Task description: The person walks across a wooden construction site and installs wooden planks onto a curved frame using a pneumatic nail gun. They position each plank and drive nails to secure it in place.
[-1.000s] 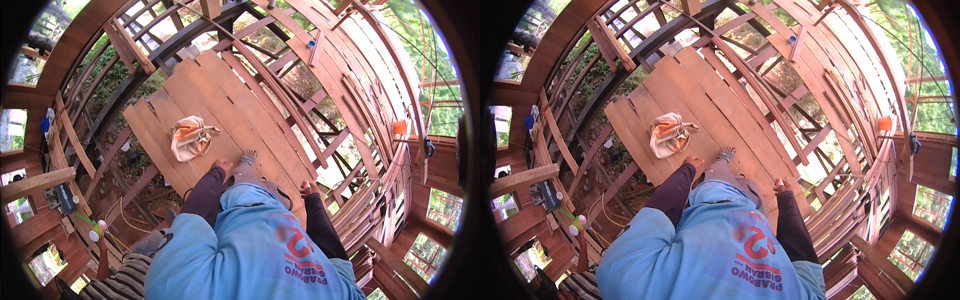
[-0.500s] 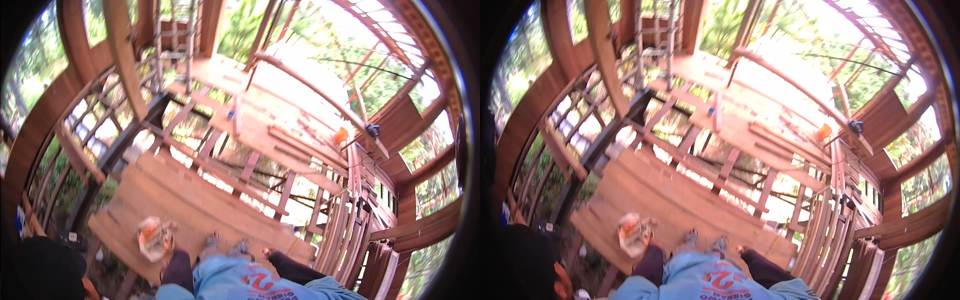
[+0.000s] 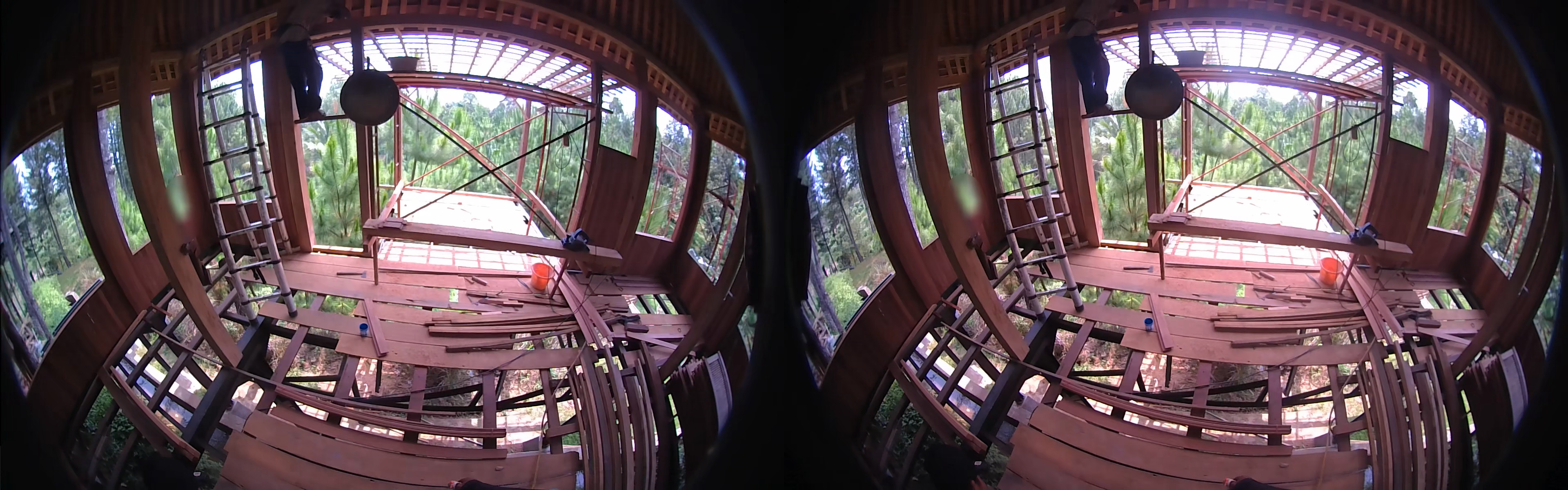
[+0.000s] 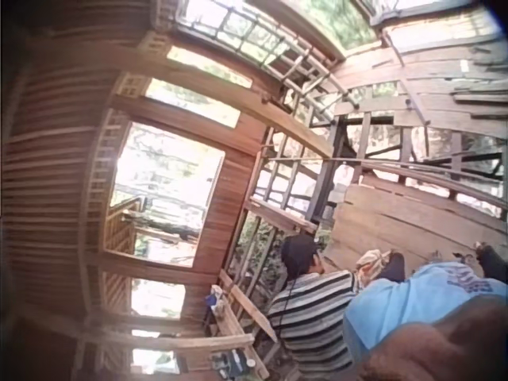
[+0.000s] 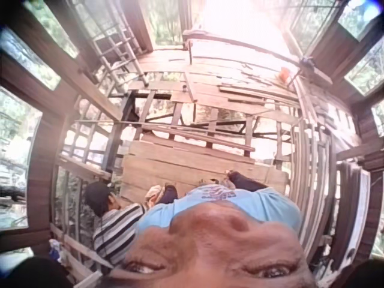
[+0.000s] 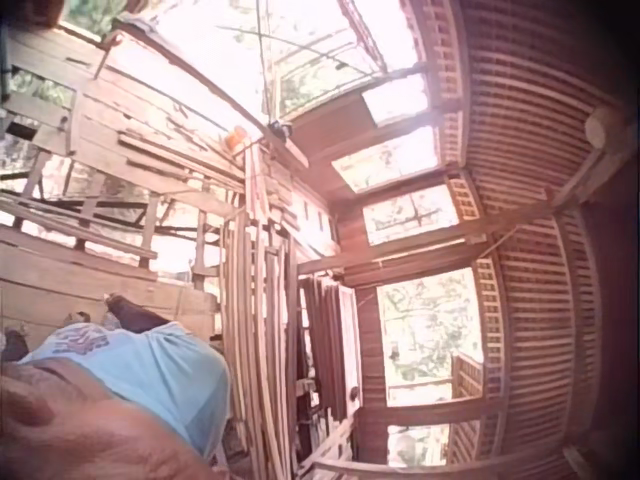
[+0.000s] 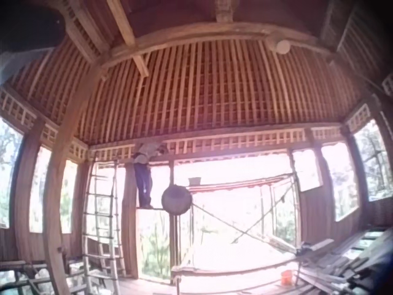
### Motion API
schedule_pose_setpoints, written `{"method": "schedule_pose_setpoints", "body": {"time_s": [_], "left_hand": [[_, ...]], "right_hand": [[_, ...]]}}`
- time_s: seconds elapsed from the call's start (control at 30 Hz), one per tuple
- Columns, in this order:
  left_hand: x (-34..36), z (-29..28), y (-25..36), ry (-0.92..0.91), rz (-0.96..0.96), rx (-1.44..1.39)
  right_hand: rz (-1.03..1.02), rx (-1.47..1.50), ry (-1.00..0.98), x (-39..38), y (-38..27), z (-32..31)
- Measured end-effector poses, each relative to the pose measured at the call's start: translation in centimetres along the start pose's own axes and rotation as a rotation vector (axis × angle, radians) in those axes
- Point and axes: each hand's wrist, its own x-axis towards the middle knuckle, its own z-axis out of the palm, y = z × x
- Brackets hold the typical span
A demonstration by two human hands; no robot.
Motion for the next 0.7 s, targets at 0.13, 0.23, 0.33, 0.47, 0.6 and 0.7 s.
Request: {"method": "schedule_pose_setpoints", "body": {"time_s": [0.13,0.23,0.33,0.47,0.6,0.7], "left_hand": [[-0.5,-1.5,2.0,0.001,0.037,0.004],[-1.2,-1.9,2.7,-0.004,0.046,0.003],[-1.4,-2.5,1.6,0.010,0.028,-0.008],[-3.7,0.7,-4.9,-0.004,0.047,-0.078],[-7.1,5.7,-4.0,-0.159,-0.046,-0.182],[-7.0,4.0,-2.6,-0.161,-0.189,-0.235]], "right_hand": [[0.002,0.032,-0.027,-1.1,-1.0,-0.5],[0.003,0.044,-0.048,-1.7,-0.6,-0.6],[-0.009,0.056,-0.103,-1.8,-0.1,0.0],[-0.091,0.224,-0.252,-5.8,4.8,-1.9],[0.024,0.084,-0.043,-8.4,5.5,-3.7],[0.055,0.039,-0.025,-8.6,2.4,-1.8]]}}
